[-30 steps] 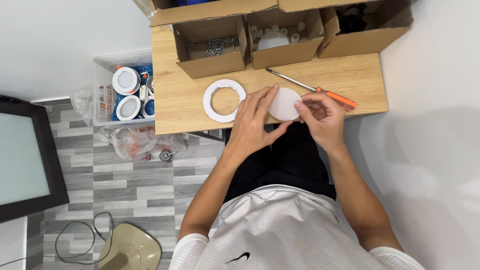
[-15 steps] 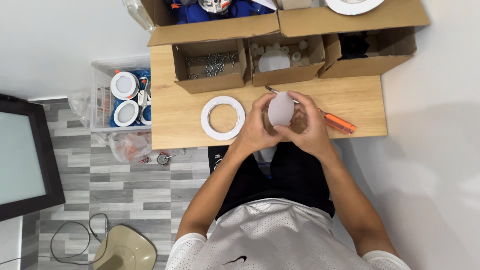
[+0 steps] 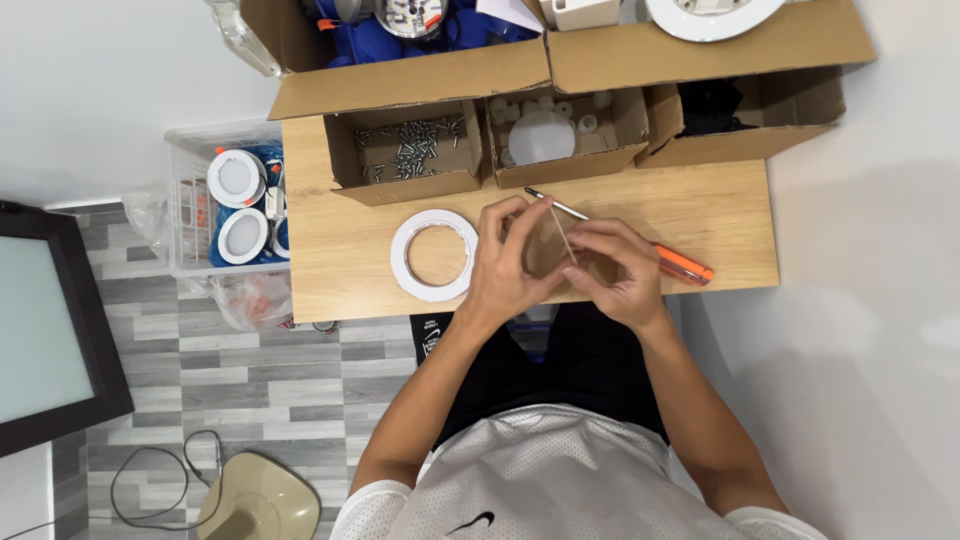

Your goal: The person assembles LED light fixtures at a wooden table. They use an orange screwdriver to tighten screws on the back of a circular LED module, then place a white plastic ring and a translucent cover over it. The person repeats this process with a second LED module, securing the components together.

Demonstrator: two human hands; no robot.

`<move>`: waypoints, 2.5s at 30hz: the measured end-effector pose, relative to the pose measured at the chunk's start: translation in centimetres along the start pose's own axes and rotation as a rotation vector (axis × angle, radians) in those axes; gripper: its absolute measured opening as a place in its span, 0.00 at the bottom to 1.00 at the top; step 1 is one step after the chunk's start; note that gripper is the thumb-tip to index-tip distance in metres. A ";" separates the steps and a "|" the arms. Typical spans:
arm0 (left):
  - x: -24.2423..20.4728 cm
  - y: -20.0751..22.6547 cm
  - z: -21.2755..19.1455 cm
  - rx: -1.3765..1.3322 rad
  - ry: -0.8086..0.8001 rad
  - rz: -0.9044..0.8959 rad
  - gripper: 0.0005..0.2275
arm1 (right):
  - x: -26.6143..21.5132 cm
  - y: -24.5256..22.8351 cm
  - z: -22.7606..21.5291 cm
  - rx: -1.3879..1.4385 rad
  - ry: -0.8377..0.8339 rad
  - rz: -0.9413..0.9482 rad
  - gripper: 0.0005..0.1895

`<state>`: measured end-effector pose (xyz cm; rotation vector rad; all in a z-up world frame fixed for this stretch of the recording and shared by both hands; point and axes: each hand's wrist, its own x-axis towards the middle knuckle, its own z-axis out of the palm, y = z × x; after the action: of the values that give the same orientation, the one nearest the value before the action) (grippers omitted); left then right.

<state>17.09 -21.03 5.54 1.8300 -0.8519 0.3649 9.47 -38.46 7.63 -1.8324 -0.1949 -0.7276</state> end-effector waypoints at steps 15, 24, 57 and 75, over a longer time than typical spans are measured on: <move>-0.2 0.0 -0.1 -0.049 -0.013 0.103 0.39 | -0.6 -0.4 0.6 -0.040 -0.008 0.058 0.20; -0.9 0.4 0.0 -0.095 0.057 -0.011 0.42 | 1.6 -0.5 -0.5 0.155 0.093 0.245 0.17; -1.4 2.4 -8.1 -0.342 0.099 -0.444 0.08 | 1.4 -1.0 2.5 0.019 -0.209 0.085 0.15; 0.5 -0.3 -6.1 -0.615 0.154 -0.245 0.06 | 1.9 -0.8 2.5 0.122 -0.017 0.129 0.10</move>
<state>18.47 -15.65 8.13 1.2915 -0.5429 0.0691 11.57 -36.29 8.83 -1.7182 -0.1278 -0.5973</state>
